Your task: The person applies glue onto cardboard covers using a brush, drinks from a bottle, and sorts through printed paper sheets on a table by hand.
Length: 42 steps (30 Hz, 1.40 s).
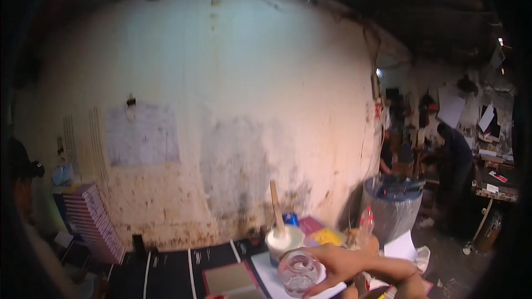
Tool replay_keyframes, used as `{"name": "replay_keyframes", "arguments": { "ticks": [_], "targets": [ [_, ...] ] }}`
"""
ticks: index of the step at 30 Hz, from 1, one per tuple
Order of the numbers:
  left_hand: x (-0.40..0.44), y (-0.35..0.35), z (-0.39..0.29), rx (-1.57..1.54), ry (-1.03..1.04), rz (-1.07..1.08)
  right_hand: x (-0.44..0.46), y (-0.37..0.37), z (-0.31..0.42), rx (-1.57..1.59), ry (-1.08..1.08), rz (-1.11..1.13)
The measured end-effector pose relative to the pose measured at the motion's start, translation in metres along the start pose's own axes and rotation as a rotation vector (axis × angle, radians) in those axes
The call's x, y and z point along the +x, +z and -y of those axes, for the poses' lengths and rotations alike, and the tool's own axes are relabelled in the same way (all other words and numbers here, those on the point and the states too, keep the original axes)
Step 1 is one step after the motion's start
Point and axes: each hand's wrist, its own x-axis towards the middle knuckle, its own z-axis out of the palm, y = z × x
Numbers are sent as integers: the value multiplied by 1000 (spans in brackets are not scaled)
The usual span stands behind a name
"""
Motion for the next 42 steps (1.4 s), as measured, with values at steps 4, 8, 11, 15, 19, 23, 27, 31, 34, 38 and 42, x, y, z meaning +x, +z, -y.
{"name": "replay_keyframes", "arguments": {
  "ticks": [4, 8, 11, 15, 19, 23, 27, 31, 34, 38, 42],
  "targets": [
    [-10, 38, -22, -54, -1, 65, -23, 110, -72, 215, 378, 20],
    [-25, 54, 0, -21, 36, 122, -62, 223, -128, 353, 367, -129],
    [-29, 64, 25, 91, 149, 140, -79, 249, -126, 325, 432, -142],
    [-39, 70, 51, 121, 112, 187, -95, 250, -124, 238, 538, -185],
    [-44, 66, 64, 100, 61, 201, -108, 251, -123, 163, 511, -204],
    [-44, 67, 71, 171, 96, 252, -111, 262, -127, 129, 567, -163],
    [-47, 69, 74, 221, 73, 270, -111, 270, -127, 75, 600, -170],
    [-49, 73, 70, 221, 32, 194, -108, 270, -122, -18, 634, -218],
    [-50, 80, 72, 159, -14, 87, -104, 272, -120, -68, 645, -283],
    [-45, 76, 77, 87, 46, 119, -98, 266, -114, -28, 658, -243],
    [-13, 54, 65, -103, 89, 486, -96, 241, -110, 208, 534, -150]
  ]
}}
